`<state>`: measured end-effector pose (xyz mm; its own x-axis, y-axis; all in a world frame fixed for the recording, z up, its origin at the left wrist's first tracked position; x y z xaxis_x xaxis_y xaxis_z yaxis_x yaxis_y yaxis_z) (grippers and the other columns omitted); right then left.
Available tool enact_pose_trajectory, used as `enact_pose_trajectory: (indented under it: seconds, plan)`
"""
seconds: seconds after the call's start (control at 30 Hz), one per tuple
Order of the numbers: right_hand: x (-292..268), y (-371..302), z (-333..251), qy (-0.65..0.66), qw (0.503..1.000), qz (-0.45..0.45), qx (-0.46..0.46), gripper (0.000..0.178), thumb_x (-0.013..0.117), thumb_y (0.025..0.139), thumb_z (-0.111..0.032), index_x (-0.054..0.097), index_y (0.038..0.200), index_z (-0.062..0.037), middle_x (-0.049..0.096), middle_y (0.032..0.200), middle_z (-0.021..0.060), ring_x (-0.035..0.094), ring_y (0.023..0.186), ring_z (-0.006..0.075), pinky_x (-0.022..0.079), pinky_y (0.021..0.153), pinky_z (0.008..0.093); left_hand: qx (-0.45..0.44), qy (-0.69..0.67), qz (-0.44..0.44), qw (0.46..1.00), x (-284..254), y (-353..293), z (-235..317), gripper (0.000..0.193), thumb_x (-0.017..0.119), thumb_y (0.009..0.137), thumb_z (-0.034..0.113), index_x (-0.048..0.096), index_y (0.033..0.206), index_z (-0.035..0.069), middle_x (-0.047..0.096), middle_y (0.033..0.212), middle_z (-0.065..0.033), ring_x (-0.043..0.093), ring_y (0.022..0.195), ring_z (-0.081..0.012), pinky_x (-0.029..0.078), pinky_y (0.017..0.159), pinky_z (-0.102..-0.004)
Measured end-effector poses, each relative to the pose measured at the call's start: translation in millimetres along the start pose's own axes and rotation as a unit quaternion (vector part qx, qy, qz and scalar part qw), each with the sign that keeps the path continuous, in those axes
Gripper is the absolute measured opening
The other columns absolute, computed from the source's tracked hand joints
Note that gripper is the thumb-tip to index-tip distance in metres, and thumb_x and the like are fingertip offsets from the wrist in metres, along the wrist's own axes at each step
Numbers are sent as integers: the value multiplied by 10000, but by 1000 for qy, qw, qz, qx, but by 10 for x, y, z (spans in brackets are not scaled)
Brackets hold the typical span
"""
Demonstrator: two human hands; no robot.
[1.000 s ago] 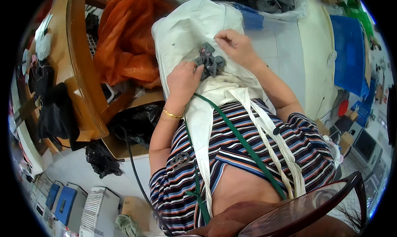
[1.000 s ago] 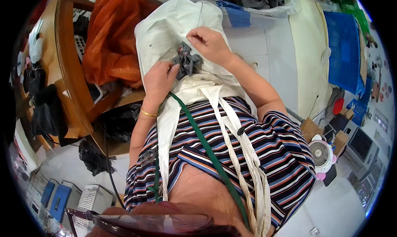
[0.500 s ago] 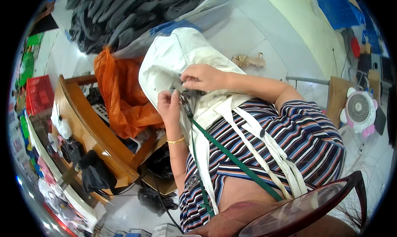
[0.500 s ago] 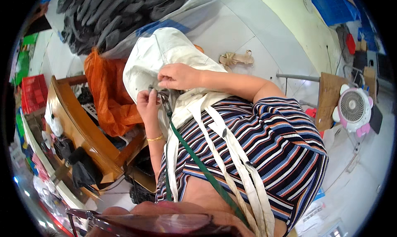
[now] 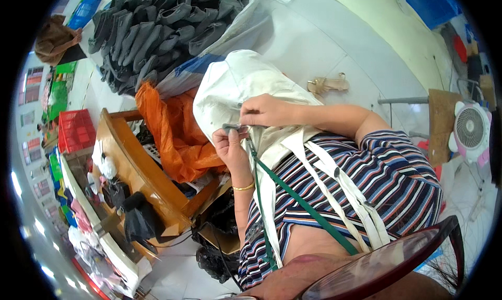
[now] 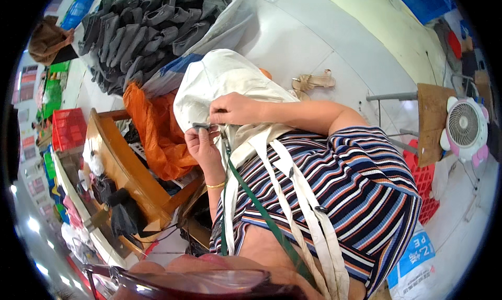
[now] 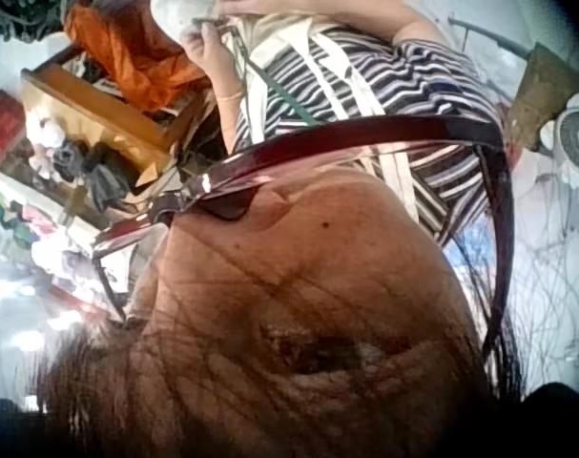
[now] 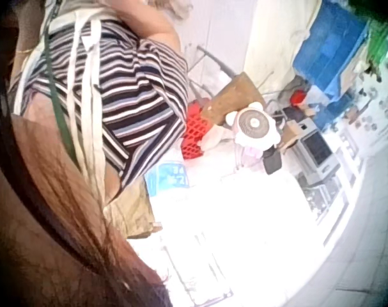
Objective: The person sits and sews a grey slipper using a needle and thread. They repeatedly pull the thread through the slipper's sole and upper, occasionally adjusting the slipper's position on their lap. The person also reaches into an orange bag to retrieve another slipper and places the finished one aside.
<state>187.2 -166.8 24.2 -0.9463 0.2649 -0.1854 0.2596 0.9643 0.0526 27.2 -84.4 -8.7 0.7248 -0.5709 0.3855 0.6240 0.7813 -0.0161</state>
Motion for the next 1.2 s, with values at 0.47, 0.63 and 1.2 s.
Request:
enact_pose_trajectory:
  seconds: [0.47,0.63,1.2]
  plan:
    - [10,-36,-67,-42,997,-18,-55,296,695,912,-275,614,814,-7,617,725,112,584,664,214,464,628,330,-154,117,-175,965,-66,57,-34,247,675,947,154,652,1121,-19,706,941,-69,665,835,-130,542,746,-259]
    - [-8,-41,-174,-31,999,-20,-32,212,704,905,-216,654,900,-10,637,824,102,594,732,191,474,673,306,-142,138,-118,973,-87,44,51,210,661,948,109,658,1102,-33,704,901,-58,657,792,-123,536,739,-251]
    - [-100,14,-190,17,999,34,21,109,623,959,-115,666,1011,-30,651,847,36,607,770,114,490,700,254,38,289,-119,949,-140,54,275,187,706,891,56,686,1066,-7,649,860,-57,612,753,-133,492,687,-255]
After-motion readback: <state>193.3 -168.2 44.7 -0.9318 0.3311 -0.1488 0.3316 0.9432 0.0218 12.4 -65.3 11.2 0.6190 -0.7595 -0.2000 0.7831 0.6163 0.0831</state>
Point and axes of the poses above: each hand's wrist, its own y-axis towards the middle knuckle, its own x-axis out of the palm, z = x × y, the point moved 4 cm from there along y, towards the middle knuckle
